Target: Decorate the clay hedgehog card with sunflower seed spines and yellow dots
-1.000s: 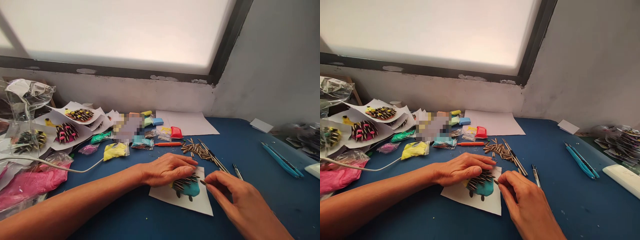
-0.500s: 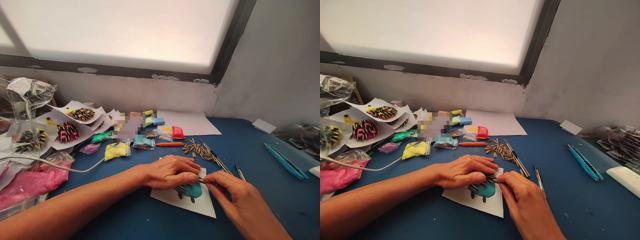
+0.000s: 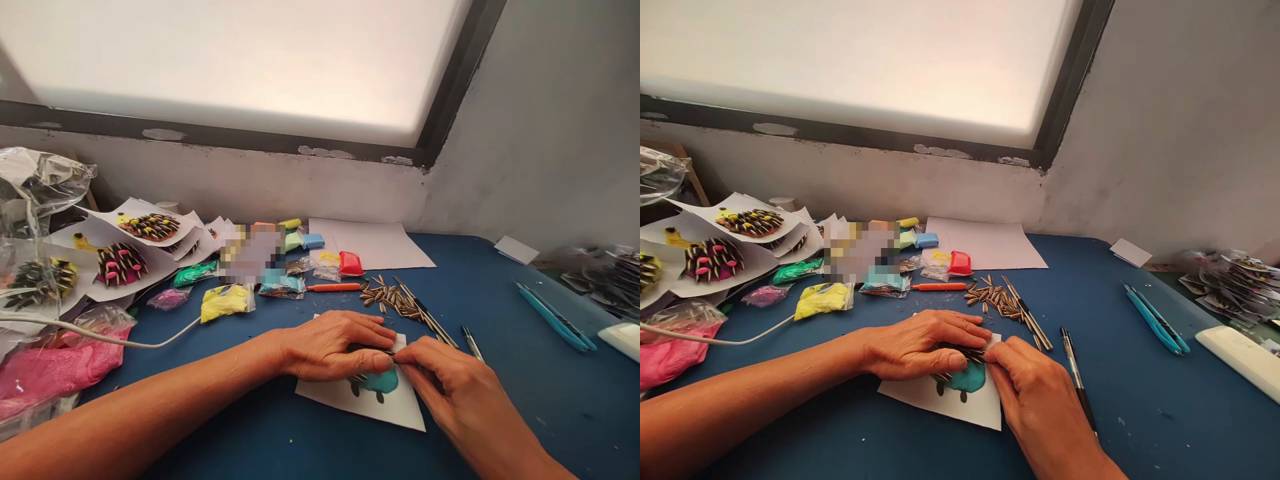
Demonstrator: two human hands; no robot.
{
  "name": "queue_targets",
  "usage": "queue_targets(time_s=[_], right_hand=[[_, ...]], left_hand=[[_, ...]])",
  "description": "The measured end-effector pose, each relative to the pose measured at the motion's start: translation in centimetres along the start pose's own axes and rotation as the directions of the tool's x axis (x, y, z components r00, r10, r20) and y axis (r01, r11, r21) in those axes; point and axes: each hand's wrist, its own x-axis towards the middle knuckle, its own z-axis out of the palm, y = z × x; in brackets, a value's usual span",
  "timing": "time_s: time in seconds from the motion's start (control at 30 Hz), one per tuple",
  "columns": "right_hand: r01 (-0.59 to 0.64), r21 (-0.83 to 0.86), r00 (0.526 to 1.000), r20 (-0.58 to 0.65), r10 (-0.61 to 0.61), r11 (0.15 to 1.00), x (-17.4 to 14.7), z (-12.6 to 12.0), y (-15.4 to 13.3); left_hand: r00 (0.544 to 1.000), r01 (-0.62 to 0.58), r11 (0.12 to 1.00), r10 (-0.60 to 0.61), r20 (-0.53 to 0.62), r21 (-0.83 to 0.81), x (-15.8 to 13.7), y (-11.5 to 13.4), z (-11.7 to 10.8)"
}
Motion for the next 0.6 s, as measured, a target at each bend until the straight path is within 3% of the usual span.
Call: queue_targets(time_s=[0.13, 0.4, 0.5, 0.6], right_hand=[[0.036, -0.063, 0.999, 0.006, -0.036, 0.997, 0.0, 0.2, 0.0], [0.074, -0.165, 0.994, -0.062, -0.085, 0.983, -0.1, -0.1, -0.2], [0.036, -0.212, 0.983, -0.167, -0.072, 0.977, -0.1, -1.1, 0.8], [-0.095, -0.291, 0.969, -0.247, 0.021, 0.952, 0.0, -2.2, 2.6]], left_hand=[[0.999, -0.037, 0.999, 0.036, 0.013, 0.001, 0.1, 0.1, -0.1], [1.000, 0.024, 1.000, -0.024, 0.012, 0.001, 0.0, 0.0, 0.1], [0.998, 0.063, 0.998, -0.063, -0.003, -0.009, -0.2, -0.2, 0.0], [0.994, 0.103, 0.994, -0.103, -0.017, -0.032, -0.3, -0.1, -0.2]])
